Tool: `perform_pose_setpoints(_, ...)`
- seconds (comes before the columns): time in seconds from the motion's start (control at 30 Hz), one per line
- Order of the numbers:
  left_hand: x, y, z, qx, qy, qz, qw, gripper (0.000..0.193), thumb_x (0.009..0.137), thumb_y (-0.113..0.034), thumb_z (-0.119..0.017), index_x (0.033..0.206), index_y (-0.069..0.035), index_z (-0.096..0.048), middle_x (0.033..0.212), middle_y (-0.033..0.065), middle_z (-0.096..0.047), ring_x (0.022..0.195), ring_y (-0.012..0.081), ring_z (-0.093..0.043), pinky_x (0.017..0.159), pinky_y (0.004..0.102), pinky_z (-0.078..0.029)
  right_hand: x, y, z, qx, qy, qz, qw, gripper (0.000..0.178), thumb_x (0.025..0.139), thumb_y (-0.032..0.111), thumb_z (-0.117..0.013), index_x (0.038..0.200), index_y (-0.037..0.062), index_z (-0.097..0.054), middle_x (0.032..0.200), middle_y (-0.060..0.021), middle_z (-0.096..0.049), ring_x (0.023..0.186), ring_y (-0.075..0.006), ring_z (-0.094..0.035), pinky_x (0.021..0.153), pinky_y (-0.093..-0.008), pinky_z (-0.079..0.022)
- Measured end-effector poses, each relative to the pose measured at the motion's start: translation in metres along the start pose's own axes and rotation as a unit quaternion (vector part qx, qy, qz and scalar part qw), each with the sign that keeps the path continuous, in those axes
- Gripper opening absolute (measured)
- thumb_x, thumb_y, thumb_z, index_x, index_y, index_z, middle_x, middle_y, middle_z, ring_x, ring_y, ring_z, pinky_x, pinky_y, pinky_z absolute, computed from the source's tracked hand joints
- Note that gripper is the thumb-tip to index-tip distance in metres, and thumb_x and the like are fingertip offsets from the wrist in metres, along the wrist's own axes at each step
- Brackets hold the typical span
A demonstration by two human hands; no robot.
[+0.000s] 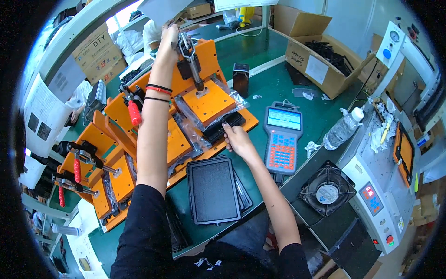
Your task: Assembling and inspecting electronic tablet devices using a press machine and packaging them into boxes.
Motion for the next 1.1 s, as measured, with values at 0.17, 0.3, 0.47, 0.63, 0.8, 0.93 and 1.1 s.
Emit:
perform_pose_setpoints(0.17, 0.0, 0.002, -0.001, 0.019, 0.018, 0.006, 1.0, 0.043, 0.077, -0.011, -0.04, 0.12, -0.006, -0.038, 0.087, 0.0108, -0.049, 0.066, 0.0161, -0.048, 0.061, 0.0277, -0.041, 0.005, 0.003, -0.001, -0.061, -0.034, -0.008, 0.998, 0.051, 0.087, 0.042, -0.045, 0.065, -0.0031, -0.055, 0.052, -0.0083, -0.054, 0.042, -0.0157, -0.055, 0.039, -0.026, -0.045)
perform_pose_setpoints(0.3, 0.013, 0.008, 0.012, 0.044, -0.032, 0.0, 0.999, 0.043, 0.078, -0.014, -0.04, 0.12, -0.003, -0.039, 0.094, 0.0133, -0.052, 0.082, 0.0204, -0.05, 0.076, 0.0308, -0.04, -0.003, 0.024, -0.007, -0.238, -0.09, -0.015, 0.967, 0.042, 0.083, 0.033, -0.054, 0.06, -0.0026, -0.057, 0.055, -0.0134, -0.058, 0.046, -0.0214, -0.059, 0.045, -0.0305, -0.047)
perform_pose_setpoints(0.47, 0.011, -0.005, 0.031, 0.091, -0.065, -0.073, 0.991, 0.044, 0.081, -0.017, -0.042, 0.12, 0.002, -0.037, 0.104, 0.0197, -0.049, 0.093, 0.0285, -0.047, 0.086, 0.0379, -0.035, -0.017, 0.061, -0.021, -0.542, -0.173, 0.089, 0.818, 0.036, 0.081, 0.031, -0.055, 0.067, -0.0023, -0.059, 0.068, -0.0182, -0.061, 0.066, -0.0329, -0.061, 0.06, -0.0408, -0.048)
perform_pose_setpoints(0.63, -0.116, -0.081, -0.016, 0.317, -0.103, -0.455, 0.826, 0.033, 0.081, -0.013, -0.047, 0.103, 0.009, -0.037, 0.107, 0.0243, -0.036, 0.101, 0.0347, -0.032, 0.087, 0.0438, -0.026, -0.013, 0.055, -0.01, -0.331, -0.132, 0.17, 0.919, 0.027, 0.081, 0.023, -0.055, 0.081, -0.004, -0.054, 0.069, -0.016, -0.062, 0.066, -0.031, -0.061, 0.059, -0.0373, -0.048)
perform_pose_setpoints(0.8, -0.249, -0.048, -0.059, 0.552, 0.262, -0.502, 0.612, 0.044, 0.067, -0.027, -0.066, 0.101, -0.005, -0.051, 0.101, 0.0157, -0.049, 0.094, 0.0318, -0.048, 0.078, 0.0394, -0.041, -0.002, 0.024, -0.013, 0.014, -0.043, 0.267, 0.963, 0.015, 0.084, 0.011, -0.05, 0.087, -0.0037, -0.047, 0.073, -0.0113, -0.062, 0.058, -0.0174, -0.058, 0.054, -0.0281, -0.046)
perform_pose_setpoints(0.93, -0.26, -0.008, 0.004, 0.734, 0.284, -0.337, 0.516, 0.03, 0.072, -0.013, -0.056, 0.102, -0.011, -0.05, 0.107, 0.0178, -0.049, 0.101, 0.0336, -0.046, 0.082, 0.0402, -0.038, -0.005, 0.031, -0.014, 0.088, 0.02, 0.151, 0.984, 0.027, 0.09, 0.029, -0.045, 0.086, 0.0027, -0.048, 0.071, -0.0049, -0.057, 0.057, -0.0079, -0.053, 0.047, -0.0201, -0.039)
perform_pose_setpoints(1.1, -0.249, 0.004, 0.026, 0.707, 0.29, -0.408, 0.499, 0.022, 0.07, -0.012, -0.056, 0.092, -0.009, -0.055, 0.109, 0.0153, -0.05, 0.104, 0.0299, -0.046, 0.083, 0.0385, -0.039, 0.001, 0.027, -0.023, 0.151, 0.008, 0.118, 0.981, 0.029, 0.091, 0.032, -0.042, 0.085, 0.0036, -0.047, 0.071, -0.0034, -0.056, 0.056, -0.007, -0.051, 0.048, -0.02, -0.039)
Point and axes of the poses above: each hand's wrist, its own x-axis towards the middle knuckle, its own z-axis out of the back of the hand, y = z × x, the point moved 7 cm from there along x, towards the middle knuckle
